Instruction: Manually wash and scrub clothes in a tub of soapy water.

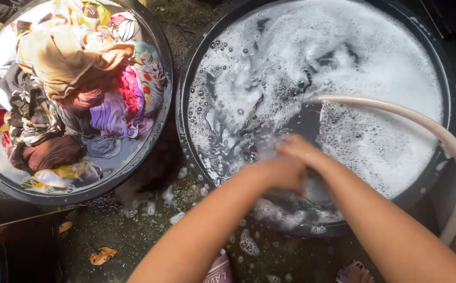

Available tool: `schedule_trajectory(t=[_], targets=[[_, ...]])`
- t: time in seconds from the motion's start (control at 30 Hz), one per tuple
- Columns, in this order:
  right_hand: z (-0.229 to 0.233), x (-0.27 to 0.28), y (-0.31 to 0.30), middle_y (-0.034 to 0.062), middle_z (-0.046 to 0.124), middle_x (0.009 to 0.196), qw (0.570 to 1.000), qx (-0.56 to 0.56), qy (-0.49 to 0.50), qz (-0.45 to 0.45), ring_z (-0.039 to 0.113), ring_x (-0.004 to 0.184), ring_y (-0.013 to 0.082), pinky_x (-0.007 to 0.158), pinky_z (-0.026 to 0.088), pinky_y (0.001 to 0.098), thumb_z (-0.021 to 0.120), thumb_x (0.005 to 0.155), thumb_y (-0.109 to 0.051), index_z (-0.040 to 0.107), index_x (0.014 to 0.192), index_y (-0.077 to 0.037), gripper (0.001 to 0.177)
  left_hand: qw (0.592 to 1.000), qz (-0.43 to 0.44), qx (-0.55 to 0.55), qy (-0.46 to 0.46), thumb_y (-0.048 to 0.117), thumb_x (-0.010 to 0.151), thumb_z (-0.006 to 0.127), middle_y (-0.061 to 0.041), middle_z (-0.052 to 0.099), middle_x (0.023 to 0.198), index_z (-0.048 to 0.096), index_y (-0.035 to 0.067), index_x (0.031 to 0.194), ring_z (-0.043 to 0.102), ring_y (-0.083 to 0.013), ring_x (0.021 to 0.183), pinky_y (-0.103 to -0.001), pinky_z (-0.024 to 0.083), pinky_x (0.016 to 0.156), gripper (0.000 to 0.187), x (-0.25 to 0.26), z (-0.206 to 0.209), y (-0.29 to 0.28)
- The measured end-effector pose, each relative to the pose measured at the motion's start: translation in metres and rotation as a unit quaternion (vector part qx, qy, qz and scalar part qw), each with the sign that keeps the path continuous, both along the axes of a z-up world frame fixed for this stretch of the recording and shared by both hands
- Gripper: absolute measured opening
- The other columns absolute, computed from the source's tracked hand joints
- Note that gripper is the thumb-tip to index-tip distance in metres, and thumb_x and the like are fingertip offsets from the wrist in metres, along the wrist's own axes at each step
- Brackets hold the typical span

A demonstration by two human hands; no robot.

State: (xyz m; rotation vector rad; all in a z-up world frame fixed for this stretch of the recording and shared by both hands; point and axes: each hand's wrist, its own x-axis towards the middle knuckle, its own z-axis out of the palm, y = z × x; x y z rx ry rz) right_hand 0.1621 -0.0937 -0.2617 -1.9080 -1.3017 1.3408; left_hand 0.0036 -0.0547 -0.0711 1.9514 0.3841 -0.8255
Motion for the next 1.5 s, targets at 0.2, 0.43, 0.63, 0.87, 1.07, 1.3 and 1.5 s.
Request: schedule_trajectory(t=[0.2,0.43,0.63,0.87,1.07,1.3,1.5], targets=[[0.117,0.025,0.014,0.0136,0.079,0.097,0.987,-0.029,0.074,-0.138,0.071,0.087,0.0239,0.082,0.055,0.0359,0.062,0.086,-0.02,0.077,0.113,-0.005,0.034,0.947,0.192,0.25,-0.063,0.035,0.081,0.081,-0.016,0.071,0.123,0.074,0.008,0.113,0.069,-0.0308,0.113,-0.044,0.055,0.097,0.043,-0.042,0.023,0.077],[0.144,0.017,0.002,0.0257,0.06,0.126,0.954,0.065,-0.281,-0.076,0.055,0.116,0.045,0.099,0.047,0.0571,0.074,0.077,-0.027,0.069,0.124,-0.01,0.05,0.926,0.176,0.33,-0.053,0.021,0.08,0.078,-0.018,0.051,0.146,0.06,0.021,0.139,0.053,-0.0398,0.13,-0.053,0.046,0.103,0.062,-0.067,-0.058,0.072],[0.179,-0.045,-0.004,0.0209,0.055,0.136,0.94,-0.056,-0.333,0.057,0.053,0.128,0.0405,0.105,0.044,0.0563,0.075,0.085,-0.053,0.058,0.132,-0.015,0.062,0.926,0.074,0.365,0.066,0.018,0.091,0.066,-0.015,0.069,0.134,0.073,0.012,0.123,0.067,-0.0318,0.121,-0.046,0.055,0.101,0.033,-0.059,-0.057,0.052],[0.094,-0.011,-0.005,0.0142,0.071,0.121,0.994,-0.054,-0.096,-0.017,0.068,0.111,0.03,0.093,0.054,0.045,0.061,0.094,-0.015,0.06,0.123,-0.014,0.029,0.937,0.007,0.337,0.088,0.026,0.082,0.075,-0.01,0.066,0.133,0.063,0.023,0.131,0.063,-0.028,0.124,-0.051,0.049,0.102,0.05,-0.043,-0.004,0.033],[0.256,0.021,0.014,0.0035,0.072,0.097,0.939,0.142,0.25,-0.187,0.065,0.097,0.016,0.09,0.055,0.0318,0.059,0.095,-0.001,0.069,0.094,-0.012,0.015,0.927,-0.092,0.359,-0.064,0.046,0.084,0.071,-0.011,0.06,0.136,0.069,0.02,0.122,0.051,-0.0329,0.134,-0.052,0.034,0.112,0.047,-0.047,-0.02,0.031],[0.284,0.073,-0.01,0.0142,0.065,0.101,0.953,0.132,-0.269,-0.041,0.068,0.093,0.0301,0.082,0.056,0.0445,0.07,0.088,-0.011,0.084,0.097,-0.015,0.017,0.908,0.088,0.408,0.04,0.027,0.088,0.065,-0.015,0.063,0.135,0.065,0.012,0.131,0.062,-0.03,0.124,-0.052,0.05,0.1,0.046,-0.066,-0.035,0.079],[0.251,0.06,-0.008,0.0168,0.052,0.135,0.879,-0.183,-0.436,0.063,0.063,0.115,0.0385,0.096,0.053,0.0479,0.086,0.077,-0.043,0.062,0.141,-0.031,0.069,0.855,0.242,0.446,0.109,0.032,0.083,0.074,-0.02,0.064,0.128,0.062,0.004,0.125,0.065,-0.0381,0.116,-0.048,0.054,0.096,0.052,-0.086,0.017,0.139]])
